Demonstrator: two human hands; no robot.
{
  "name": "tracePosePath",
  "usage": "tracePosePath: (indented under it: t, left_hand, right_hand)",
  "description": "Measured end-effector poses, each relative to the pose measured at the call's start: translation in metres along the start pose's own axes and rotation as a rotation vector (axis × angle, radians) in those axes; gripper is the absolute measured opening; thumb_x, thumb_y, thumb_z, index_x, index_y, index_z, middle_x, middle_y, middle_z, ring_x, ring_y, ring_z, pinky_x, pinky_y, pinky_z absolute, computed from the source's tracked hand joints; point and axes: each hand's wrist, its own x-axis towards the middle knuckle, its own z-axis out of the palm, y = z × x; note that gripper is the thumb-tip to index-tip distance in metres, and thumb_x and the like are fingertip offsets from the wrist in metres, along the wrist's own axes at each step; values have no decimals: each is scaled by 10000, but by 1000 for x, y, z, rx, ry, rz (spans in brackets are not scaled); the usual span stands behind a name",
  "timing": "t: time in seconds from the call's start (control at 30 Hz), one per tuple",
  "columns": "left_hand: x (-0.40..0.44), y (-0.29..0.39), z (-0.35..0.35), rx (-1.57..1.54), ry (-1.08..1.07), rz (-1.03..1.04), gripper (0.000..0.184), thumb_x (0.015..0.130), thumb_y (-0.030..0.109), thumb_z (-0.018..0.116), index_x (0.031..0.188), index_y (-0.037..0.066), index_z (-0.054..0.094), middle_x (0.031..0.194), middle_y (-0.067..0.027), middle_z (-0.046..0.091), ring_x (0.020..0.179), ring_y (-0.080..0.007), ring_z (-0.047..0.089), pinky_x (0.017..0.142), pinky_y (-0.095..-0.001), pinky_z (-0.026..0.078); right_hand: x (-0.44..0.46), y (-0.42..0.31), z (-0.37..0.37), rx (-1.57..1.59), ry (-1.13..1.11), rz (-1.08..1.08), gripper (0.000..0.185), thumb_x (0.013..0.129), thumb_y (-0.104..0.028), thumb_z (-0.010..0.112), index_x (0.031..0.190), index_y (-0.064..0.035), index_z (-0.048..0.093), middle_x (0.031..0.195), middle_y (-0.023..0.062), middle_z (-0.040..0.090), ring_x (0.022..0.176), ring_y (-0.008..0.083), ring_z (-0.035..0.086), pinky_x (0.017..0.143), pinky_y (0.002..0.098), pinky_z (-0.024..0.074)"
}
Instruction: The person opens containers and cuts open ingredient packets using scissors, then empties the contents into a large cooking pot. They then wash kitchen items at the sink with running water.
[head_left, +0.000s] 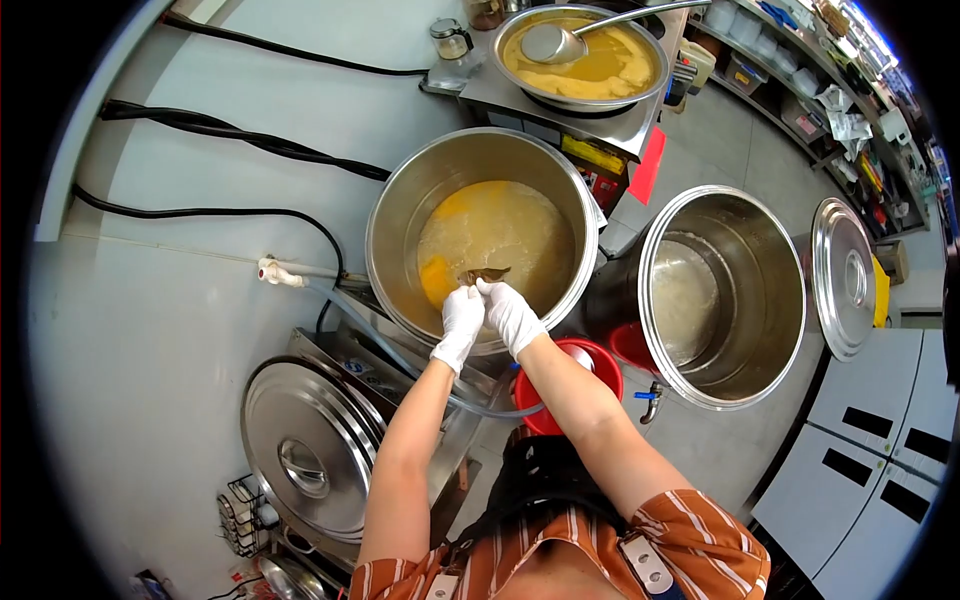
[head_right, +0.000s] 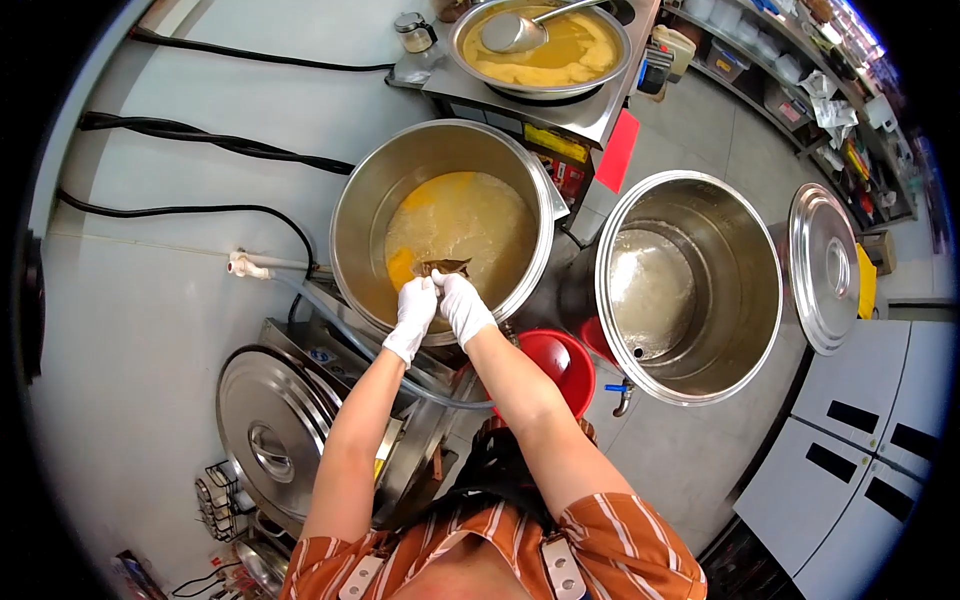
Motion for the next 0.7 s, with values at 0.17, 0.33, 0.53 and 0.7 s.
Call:
tracePosePath:
  t: [0.17,0.33,0.53,0.7]
  left_hand:
    - [-12,6,-6,-91,-36,-86,315,858,224,452,735,-18,613,732,-223,613,734,-398,592,658,-461,450]
    - [-20,5,-16,-152,-44,-130,322,871,217,442,721,-14,608,697,-203,614,703,-376,597,642,-433,453]
    - [-25,7,-30,-302,-35,-93,336,882,221,461,659,1,583,585,-116,579,533,-255,558,533,-356,437]
    - [-10,28,-54,-537,-350,-544,279,876,215,483,659,49,535,519,-12,478,392,-119,421,365,-254,328]
  right_hand:
    - [-15,-9,8,-5,124,59,218,900,-221,495,1054,-66,507,903,140,611,780,300,588,680,465,491]
    - [26,-8,-21,-73,135,37,220,891,-244,501,1040,-83,524,924,110,625,810,283,598,684,434,487]
    - [3,-6,-8,-225,186,-112,206,880,-257,507,1022,-113,550,936,55,634,811,229,592,691,370,468]
    - [-29,-11,9,-290,237,-168,204,878,-273,511,1015,-129,557,943,41,640,840,193,589,731,348,458]
